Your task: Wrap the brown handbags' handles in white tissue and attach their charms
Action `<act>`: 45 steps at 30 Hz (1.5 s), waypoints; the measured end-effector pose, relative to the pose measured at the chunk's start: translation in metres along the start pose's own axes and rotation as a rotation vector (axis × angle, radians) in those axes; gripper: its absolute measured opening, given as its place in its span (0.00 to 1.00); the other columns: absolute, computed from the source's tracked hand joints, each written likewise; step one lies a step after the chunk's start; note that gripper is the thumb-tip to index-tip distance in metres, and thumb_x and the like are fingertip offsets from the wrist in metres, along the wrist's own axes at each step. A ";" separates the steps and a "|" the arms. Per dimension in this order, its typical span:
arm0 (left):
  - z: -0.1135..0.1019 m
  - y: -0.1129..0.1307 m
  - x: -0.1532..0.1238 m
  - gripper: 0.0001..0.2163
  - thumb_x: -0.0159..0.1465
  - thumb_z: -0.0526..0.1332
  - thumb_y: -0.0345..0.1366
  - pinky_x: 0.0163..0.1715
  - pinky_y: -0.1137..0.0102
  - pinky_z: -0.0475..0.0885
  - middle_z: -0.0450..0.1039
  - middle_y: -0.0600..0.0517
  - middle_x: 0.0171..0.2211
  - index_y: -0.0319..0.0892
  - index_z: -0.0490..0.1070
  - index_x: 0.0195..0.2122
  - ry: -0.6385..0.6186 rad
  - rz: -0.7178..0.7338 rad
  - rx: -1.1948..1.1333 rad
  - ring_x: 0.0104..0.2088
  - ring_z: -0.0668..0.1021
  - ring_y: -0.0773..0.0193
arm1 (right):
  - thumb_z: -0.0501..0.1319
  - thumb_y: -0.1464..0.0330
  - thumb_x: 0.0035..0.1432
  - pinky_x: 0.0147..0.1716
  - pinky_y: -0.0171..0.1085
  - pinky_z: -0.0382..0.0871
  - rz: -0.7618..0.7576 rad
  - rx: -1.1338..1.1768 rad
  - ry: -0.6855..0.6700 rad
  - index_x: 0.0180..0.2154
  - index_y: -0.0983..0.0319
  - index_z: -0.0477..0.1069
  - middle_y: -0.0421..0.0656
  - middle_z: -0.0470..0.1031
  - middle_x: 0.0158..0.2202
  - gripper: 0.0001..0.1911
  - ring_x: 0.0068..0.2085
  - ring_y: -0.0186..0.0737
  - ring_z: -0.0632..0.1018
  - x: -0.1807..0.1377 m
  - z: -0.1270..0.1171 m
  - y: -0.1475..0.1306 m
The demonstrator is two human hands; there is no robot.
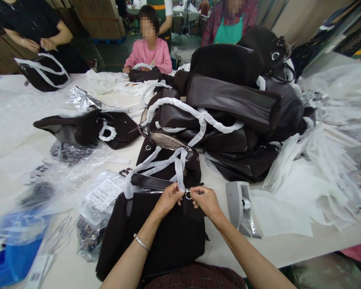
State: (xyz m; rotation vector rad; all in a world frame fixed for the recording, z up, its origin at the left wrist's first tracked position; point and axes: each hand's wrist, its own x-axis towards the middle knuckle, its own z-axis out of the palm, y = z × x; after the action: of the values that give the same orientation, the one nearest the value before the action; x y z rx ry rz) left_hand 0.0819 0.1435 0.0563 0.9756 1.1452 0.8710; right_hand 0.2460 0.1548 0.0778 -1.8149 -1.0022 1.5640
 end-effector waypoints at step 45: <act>0.045 -0.006 -0.083 0.23 0.55 0.64 0.55 0.35 0.67 0.73 0.75 0.48 0.34 0.38 0.71 0.38 -0.008 -0.300 -0.449 0.30 0.77 0.66 | 0.58 0.60 0.54 0.12 0.28 0.65 -0.337 -0.296 -0.039 0.38 0.57 0.60 0.35 0.72 0.27 0.12 0.21 0.33 0.76 -0.108 -0.006 0.026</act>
State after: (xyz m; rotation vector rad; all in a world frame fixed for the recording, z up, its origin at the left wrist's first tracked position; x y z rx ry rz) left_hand 0.1098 0.0567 0.0831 0.4263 0.9983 0.8289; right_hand 0.2508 0.0530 0.1209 -1.6911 -1.5360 1.3017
